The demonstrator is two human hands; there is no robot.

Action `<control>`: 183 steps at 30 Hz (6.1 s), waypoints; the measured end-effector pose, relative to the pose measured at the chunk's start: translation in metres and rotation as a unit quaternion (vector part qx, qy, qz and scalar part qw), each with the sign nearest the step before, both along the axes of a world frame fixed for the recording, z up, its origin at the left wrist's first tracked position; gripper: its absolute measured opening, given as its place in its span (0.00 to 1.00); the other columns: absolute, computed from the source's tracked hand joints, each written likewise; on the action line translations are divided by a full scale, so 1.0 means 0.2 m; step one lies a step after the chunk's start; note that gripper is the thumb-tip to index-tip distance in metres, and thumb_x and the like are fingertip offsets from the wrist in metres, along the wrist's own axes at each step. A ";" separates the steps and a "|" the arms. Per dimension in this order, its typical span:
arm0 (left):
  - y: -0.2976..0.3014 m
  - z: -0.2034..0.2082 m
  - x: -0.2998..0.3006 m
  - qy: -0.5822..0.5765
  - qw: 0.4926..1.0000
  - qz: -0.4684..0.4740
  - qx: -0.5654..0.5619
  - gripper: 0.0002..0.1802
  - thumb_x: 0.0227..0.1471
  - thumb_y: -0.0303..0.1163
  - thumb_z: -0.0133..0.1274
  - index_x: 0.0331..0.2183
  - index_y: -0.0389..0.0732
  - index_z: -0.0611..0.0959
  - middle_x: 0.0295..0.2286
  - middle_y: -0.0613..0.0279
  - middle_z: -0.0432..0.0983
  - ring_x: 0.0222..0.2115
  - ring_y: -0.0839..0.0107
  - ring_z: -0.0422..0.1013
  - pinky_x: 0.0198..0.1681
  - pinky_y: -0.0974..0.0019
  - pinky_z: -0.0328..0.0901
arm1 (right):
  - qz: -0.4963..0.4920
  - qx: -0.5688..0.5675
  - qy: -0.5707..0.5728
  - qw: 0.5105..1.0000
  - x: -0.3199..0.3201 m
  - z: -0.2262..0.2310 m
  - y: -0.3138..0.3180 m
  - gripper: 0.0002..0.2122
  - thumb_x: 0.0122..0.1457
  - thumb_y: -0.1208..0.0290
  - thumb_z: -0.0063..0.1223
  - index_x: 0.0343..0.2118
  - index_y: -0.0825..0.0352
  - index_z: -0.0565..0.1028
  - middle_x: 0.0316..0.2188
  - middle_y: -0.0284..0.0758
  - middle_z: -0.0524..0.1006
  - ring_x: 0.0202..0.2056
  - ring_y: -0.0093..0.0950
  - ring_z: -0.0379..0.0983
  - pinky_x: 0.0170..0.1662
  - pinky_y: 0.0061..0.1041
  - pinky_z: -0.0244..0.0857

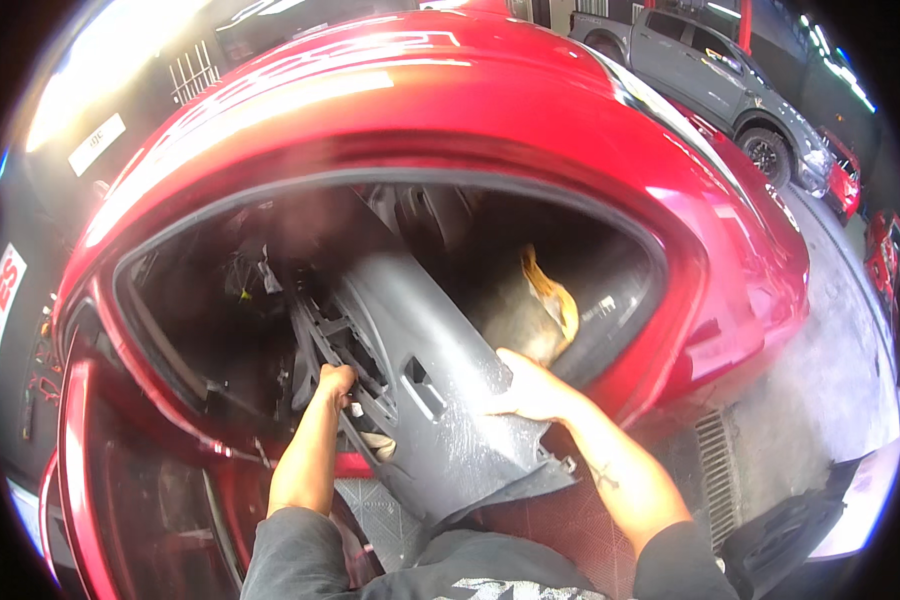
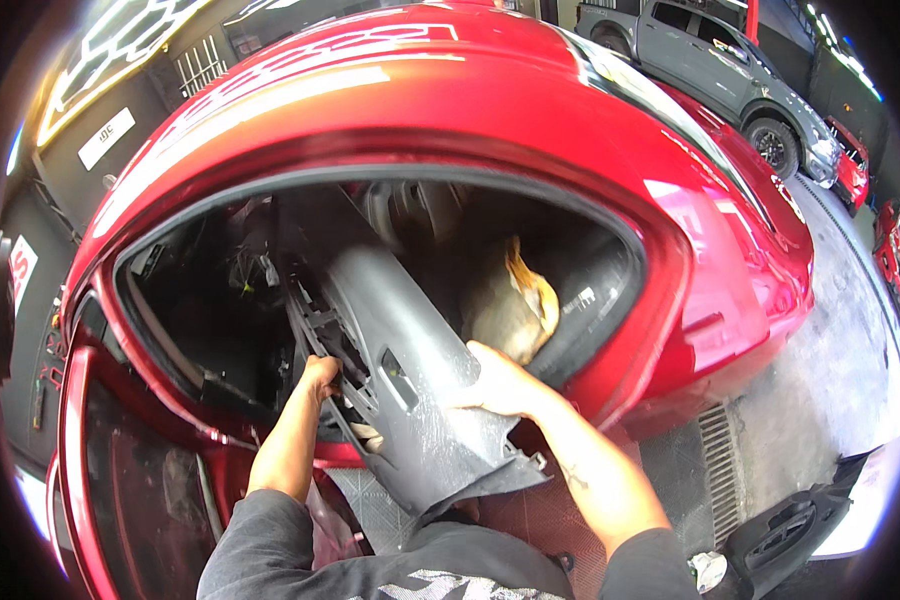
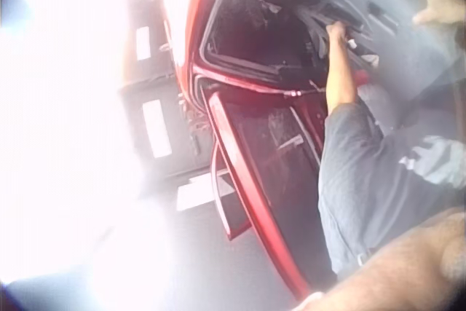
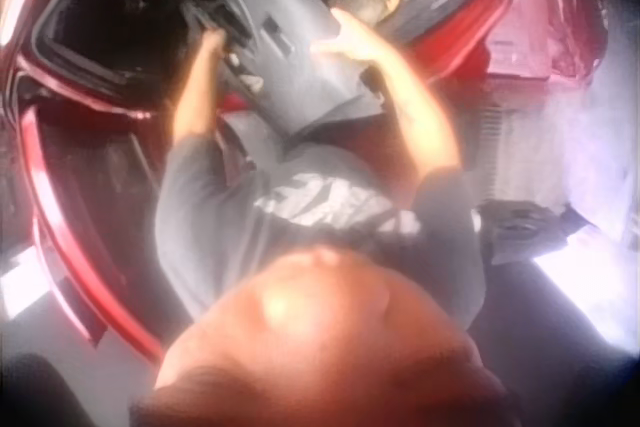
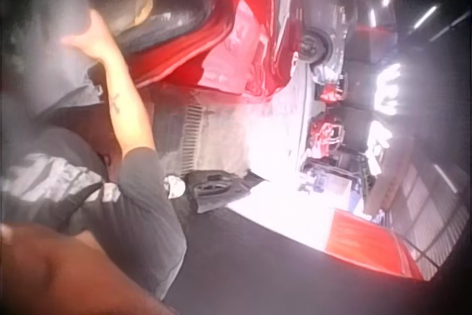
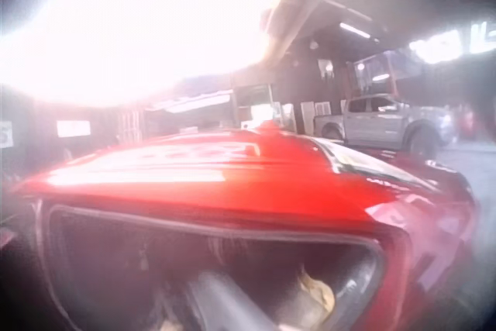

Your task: The person opens the rear door of a red car and removes several interior trim pieces and floor mats from the trunk area. They place the removed parts on the floor beside the vehicle.

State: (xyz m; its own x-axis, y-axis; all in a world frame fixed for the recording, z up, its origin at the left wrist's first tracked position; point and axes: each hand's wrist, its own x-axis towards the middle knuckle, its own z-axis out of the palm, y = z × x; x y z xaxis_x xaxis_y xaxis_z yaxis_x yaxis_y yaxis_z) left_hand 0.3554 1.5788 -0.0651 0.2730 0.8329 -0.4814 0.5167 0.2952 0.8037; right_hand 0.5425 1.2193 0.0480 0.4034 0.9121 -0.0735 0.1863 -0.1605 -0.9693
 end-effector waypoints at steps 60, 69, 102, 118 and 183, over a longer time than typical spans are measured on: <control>-1.79 -0.66 -0.56 0.103 0.886 -0.341 -0.295 0.36 0.54 0.44 0.51 0.63 0.48 0.69 0.67 0.48 0.50 0.59 0.45 0.62 0.58 0.43 0.63 | -0.134 -0.324 -0.127 0.928 -1.93 -1.11 -2.63 0.30 0.51 0.31 0.54 0.27 0.62 0.81 0.31 0.36 0.83 0.34 0.42 0.80 0.39 0.42 0.73; -1.85 -0.76 -0.29 0.153 0.819 -0.494 -0.248 0.33 0.47 0.15 0.39 0.56 0.40 0.75 0.51 0.45 0.78 0.36 0.63 0.77 0.39 0.67 0.72 | -0.263 -0.294 -0.169 0.903 -2.00 -1.17 -2.64 0.32 0.49 0.31 0.57 0.21 0.64 0.78 0.24 0.35 0.80 0.28 0.42 0.79 0.32 0.41 0.71; -2.26 -0.48 0.87 0.133 0.728 -0.619 -0.262 0.35 0.44 0.21 0.42 0.58 0.36 0.72 0.50 0.37 0.74 0.43 0.53 0.75 0.48 0.58 0.70 | -0.425 -0.336 -0.049 0.839 -1.88 -0.96 -2.46 0.34 0.48 0.31 0.57 0.22 0.67 0.80 0.25 0.42 0.80 0.31 0.44 0.79 0.37 0.42 0.71; -3.52 -0.39 1.39 -0.008 0.731 -0.639 -0.239 0.33 0.60 0.62 0.50 0.53 0.43 0.76 0.58 0.56 0.68 0.62 0.53 0.59 0.61 0.42 0.53 | -0.658 -0.320 0.032 0.681 -1.41 -0.90 -3.08 0.31 0.51 0.37 0.61 0.31 0.69 0.83 0.28 0.51 0.81 0.34 0.51 0.80 0.39 0.44 0.72; -5.44 -0.73 2.82 0.392 0.569 -0.722 0.022 0.23 0.59 0.40 0.56 0.54 0.39 0.79 0.40 0.55 0.82 0.41 0.67 0.77 0.48 0.63 0.68 | -0.306 -0.677 0.127 0.657 0.25 -2.09 -6.59 0.28 0.55 0.54 0.61 0.59 0.57 0.74 0.75 0.42 0.38 0.75 0.42 0.28 0.72 0.51 0.41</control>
